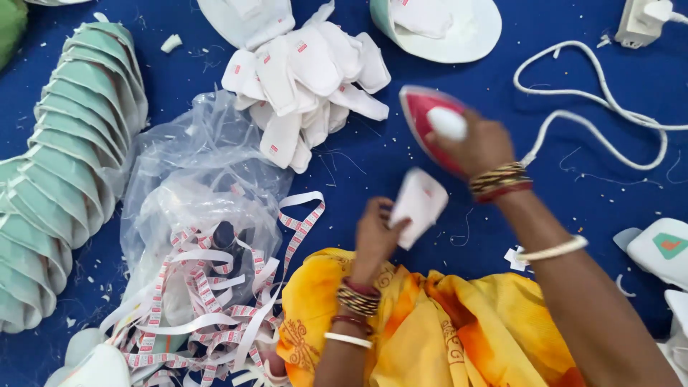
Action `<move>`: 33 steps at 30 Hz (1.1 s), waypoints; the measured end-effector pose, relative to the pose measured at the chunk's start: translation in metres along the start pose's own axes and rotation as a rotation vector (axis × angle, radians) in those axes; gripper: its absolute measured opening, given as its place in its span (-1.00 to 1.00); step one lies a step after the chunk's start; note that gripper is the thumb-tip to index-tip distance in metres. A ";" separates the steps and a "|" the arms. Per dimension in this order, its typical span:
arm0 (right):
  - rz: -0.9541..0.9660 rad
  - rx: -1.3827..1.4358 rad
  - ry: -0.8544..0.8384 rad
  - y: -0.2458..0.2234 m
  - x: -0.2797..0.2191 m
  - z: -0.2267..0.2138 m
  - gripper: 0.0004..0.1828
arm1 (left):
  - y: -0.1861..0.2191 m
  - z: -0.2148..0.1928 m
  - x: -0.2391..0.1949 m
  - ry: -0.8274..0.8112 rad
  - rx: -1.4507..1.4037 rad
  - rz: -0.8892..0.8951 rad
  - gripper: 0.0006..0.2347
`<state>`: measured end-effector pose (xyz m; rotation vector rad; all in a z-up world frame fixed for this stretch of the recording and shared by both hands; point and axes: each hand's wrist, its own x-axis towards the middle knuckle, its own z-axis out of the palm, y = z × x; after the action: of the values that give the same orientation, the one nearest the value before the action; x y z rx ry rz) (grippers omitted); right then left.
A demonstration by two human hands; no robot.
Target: The person irons white fabric pieces on a blue floor using a red and white iron. They repeatedly pick up pieces, press them with the iron, and place them into a white hat-shaped container.
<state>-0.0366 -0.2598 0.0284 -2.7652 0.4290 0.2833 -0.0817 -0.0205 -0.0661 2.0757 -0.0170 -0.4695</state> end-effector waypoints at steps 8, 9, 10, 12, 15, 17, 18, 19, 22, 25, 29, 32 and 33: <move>0.022 0.889 0.332 0.085 -0.048 0.047 -0.35 | 0.044 -0.144 0.115 0.663 -0.096 0.568 -0.33; 0.037 0.888 0.335 0.085 -0.050 0.052 -0.35 | 0.052 -0.145 0.107 0.649 -0.097 0.567 -0.33; 0.012 0.967 0.363 0.086 -0.053 0.056 -0.37 | 0.061 -0.143 0.099 0.672 -0.046 0.553 -0.33; 0.002 1.039 0.399 0.092 -0.058 0.062 -0.39 | 0.062 -0.124 0.083 0.677 -0.001 0.539 -0.33; 0.052 0.695 0.486 0.106 -0.069 0.065 -0.45 | 0.044 -0.073 0.053 0.528 -0.230 0.638 -0.38; -0.099 0.458 0.554 0.117 -0.090 0.067 -0.30 | 0.031 -0.037 0.021 0.342 -0.205 0.339 -0.24; -0.094 0.454 0.549 0.137 -0.102 0.065 -0.30 | 0.017 -0.020 0.014 0.337 -0.208 0.333 -0.24; 0.168 0.226 0.420 0.156 -0.115 0.063 -0.21 | 0.002 -0.004 0.007 0.243 -0.301 0.280 -0.25; 0.461 -0.266 0.246 0.222 -0.154 0.070 0.12 | 0.002 0.016 -0.017 0.076 -0.364 0.228 -0.29; 0.496 -0.536 0.248 0.286 -0.176 0.093 0.35 | 0.018 0.026 -0.028 -0.062 -0.333 0.281 -0.36; 0.404 -0.383 0.285 0.279 -0.197 0.063 -0.08 | 0.034 0.031 -0.042 -0.210 -0.219 0.299 -0.47; 0.422 -0.207 0.391 0.227 -0.203 0.028 -0.75 | 0.017 0.043 -0.042 -0.325 -0.255 0.319 -0.57; 0.425 -0.209 0.390 0.204 -0.201 0.022 -0.75 | 0.023 0.042 -0.044 -0.328 -0.255 0.319 -0.57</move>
<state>-0.2943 -0.3836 -0.0022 -2.9062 1.1492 -0.1308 -0.1326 -0.0584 -0.0516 1.6886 -0.4522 -0.5754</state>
